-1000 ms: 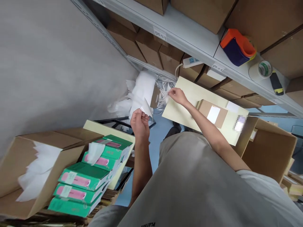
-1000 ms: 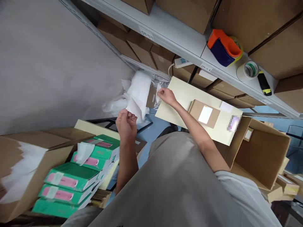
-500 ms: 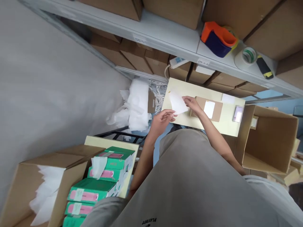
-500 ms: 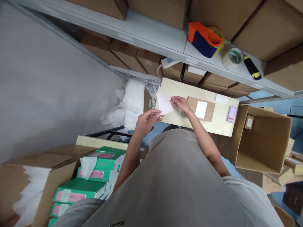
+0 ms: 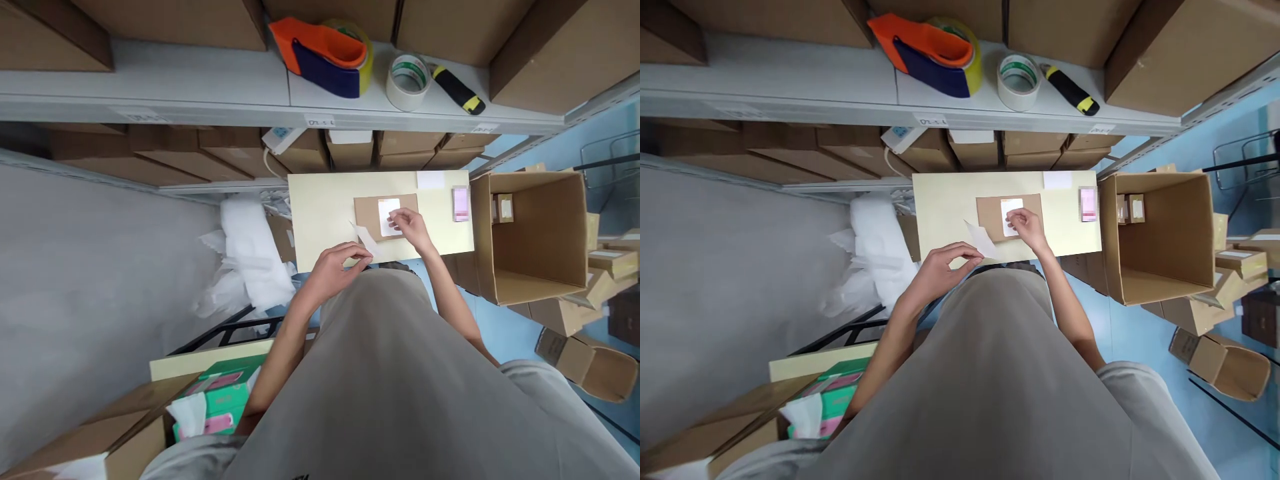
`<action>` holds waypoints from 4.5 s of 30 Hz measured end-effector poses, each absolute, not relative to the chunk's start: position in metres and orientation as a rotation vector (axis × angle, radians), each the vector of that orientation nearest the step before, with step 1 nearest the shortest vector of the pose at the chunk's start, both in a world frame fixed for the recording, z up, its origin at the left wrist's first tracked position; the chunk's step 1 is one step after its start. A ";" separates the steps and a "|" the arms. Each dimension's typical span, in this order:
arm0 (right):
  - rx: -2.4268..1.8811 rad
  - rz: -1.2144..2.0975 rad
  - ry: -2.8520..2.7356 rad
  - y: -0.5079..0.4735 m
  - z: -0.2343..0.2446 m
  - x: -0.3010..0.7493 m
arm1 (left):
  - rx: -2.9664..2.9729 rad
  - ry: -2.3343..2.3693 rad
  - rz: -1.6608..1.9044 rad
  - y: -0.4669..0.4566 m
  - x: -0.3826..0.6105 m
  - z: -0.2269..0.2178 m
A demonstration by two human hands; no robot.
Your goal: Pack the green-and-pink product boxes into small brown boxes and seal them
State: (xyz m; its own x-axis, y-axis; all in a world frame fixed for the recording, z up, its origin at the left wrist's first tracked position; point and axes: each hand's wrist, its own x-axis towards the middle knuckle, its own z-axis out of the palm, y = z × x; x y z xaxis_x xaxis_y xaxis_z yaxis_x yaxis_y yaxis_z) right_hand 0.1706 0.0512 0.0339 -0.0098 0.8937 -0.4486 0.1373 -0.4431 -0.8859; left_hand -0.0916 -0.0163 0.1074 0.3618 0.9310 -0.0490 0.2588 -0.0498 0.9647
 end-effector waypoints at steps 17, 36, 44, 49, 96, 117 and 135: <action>-1.508 1.721 -1.014 0.046 0.013 0.234 | 1.522 1.125 0.807 -0.020 -0.005 0.127; -1.560 2.007 -0.956 0.023 0.027 0.281 | 1.535 1.270 0.749 -0.027 0.037 0.109; -1.564 2.073 -1.045 0.024 0.031 0.286 | 1.592 1.240 0.747 -0.026 0.036 0.101; -1.538 2.000 -1.036 0.023 0.028 0.277 | 1.630 1.227 0.732 -0.025 0.033 0.097; -1.685 1.195 -1.571 0.084 -0.075 0.245 | 1.263 1.556 0.565 0.093 0.000 -0.065; -1.778 1.087 -1.714 0.075 -0.080 0.241 | 1.206 1.592 0.625 0.085 0.006 -0.083; -1.800 1.061 -1.718 0.073 -0.079 0.236 | 1.224 1.621 0.617 0.086 0.009 -0.084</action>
